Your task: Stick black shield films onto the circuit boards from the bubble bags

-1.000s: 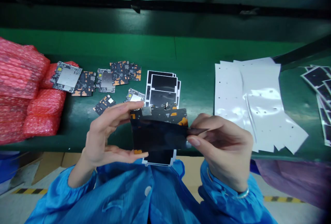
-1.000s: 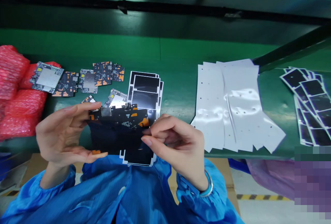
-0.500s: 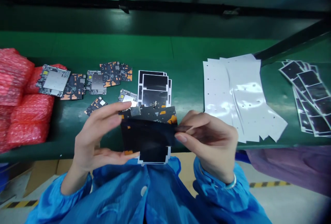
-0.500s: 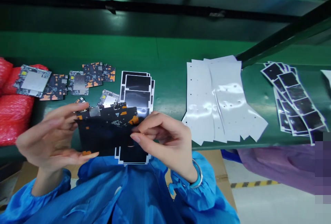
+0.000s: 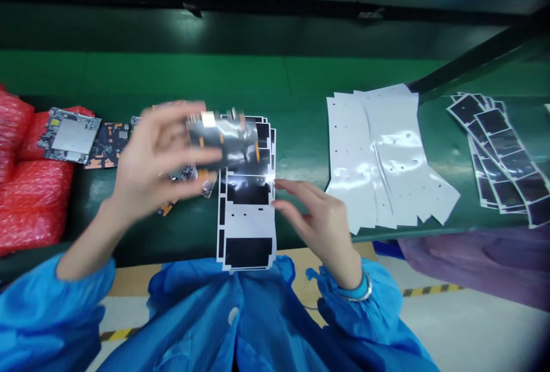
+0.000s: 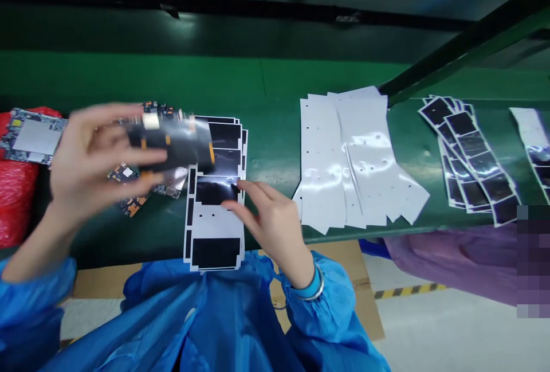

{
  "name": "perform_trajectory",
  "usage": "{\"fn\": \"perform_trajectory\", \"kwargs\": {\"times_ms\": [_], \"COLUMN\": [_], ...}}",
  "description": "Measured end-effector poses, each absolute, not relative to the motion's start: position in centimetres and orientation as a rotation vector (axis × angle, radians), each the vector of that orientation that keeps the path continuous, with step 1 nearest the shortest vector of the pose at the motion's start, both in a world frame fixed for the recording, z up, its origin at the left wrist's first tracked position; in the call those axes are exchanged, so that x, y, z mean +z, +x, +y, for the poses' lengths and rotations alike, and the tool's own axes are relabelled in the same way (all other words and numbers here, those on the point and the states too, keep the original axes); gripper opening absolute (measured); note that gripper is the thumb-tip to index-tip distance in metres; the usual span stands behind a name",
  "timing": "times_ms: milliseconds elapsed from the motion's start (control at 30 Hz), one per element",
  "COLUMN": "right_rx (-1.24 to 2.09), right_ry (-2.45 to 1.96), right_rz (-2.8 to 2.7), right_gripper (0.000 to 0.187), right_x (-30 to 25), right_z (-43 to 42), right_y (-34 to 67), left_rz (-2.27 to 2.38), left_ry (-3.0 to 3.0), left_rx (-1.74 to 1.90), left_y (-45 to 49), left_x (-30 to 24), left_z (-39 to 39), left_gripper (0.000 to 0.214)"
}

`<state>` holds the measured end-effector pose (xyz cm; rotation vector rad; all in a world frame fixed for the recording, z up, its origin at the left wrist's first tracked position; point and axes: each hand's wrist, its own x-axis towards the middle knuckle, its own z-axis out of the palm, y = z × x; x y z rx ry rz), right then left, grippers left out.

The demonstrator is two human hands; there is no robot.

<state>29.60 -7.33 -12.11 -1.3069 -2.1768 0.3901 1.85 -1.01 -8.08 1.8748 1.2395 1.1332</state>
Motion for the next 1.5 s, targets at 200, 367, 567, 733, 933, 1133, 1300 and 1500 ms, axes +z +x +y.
{"fn": "perform_trajectory", "kwargs": {"times_ms": [200, 367, 567, 733, 933, 1133, 1300, 1500], "right_rx": [0.589, 0.614, 0.603, 0.356, 0.146, 0.338, 0.661, 1.080], "right_ry": [-1.115, -1.037, -0.960, -0.841, -0.684, -0.884, -1.256, -0.858], "right_rz": [-2.517, -2.341, -2.301, -2.290, -2.371, -2.194, -1.376, -1.705], "right_gripper": [0.107, 0.072, 0.074, 0.024, 0.013, 0.014, 0.012, 0.022], "right_x": [-17.5, -17.0, -13.7, -12.2, -12.2, -12.2, -12.0, -12.1], "right_z": [-8.4, -8.7, -8.1, -6.4, -6.3, -5.9, -6.0, -8.5], "right_y": [28.6, 28.1, 27.3, 27.0, 26.3, 27.5, 29.5, 26.7], "left_rz": [1.512, 1.403, 1.403, 1.429, 1.397, 1.424, 1.815, 1.711], "left_ry": [1.964, 1.822, 1.325, 1.381, 1.612, 1.504, 1.756, 1.883], "left_rx": [0.856, 0.676, 0.913, 1.037, 1.115, 1.017, 1.058, 1.098], "left_y": [1.4, 3.9, 7.3, 7.7, 8.4, 8.3, 8.4, 9.4], "left_x": [-10.0, -11.3, -13.4, -13.7, -12.9, -14.2, -17.6, -16.1], "left_z": [3.3, -6.9, -11.5, -11.3, -11.3, -11.7, -12.5, -12.5], "left_gripper": [0.059, 0.032, 0.019, 0.020, 0.015, 0.008, 0.025, 0.041]}}
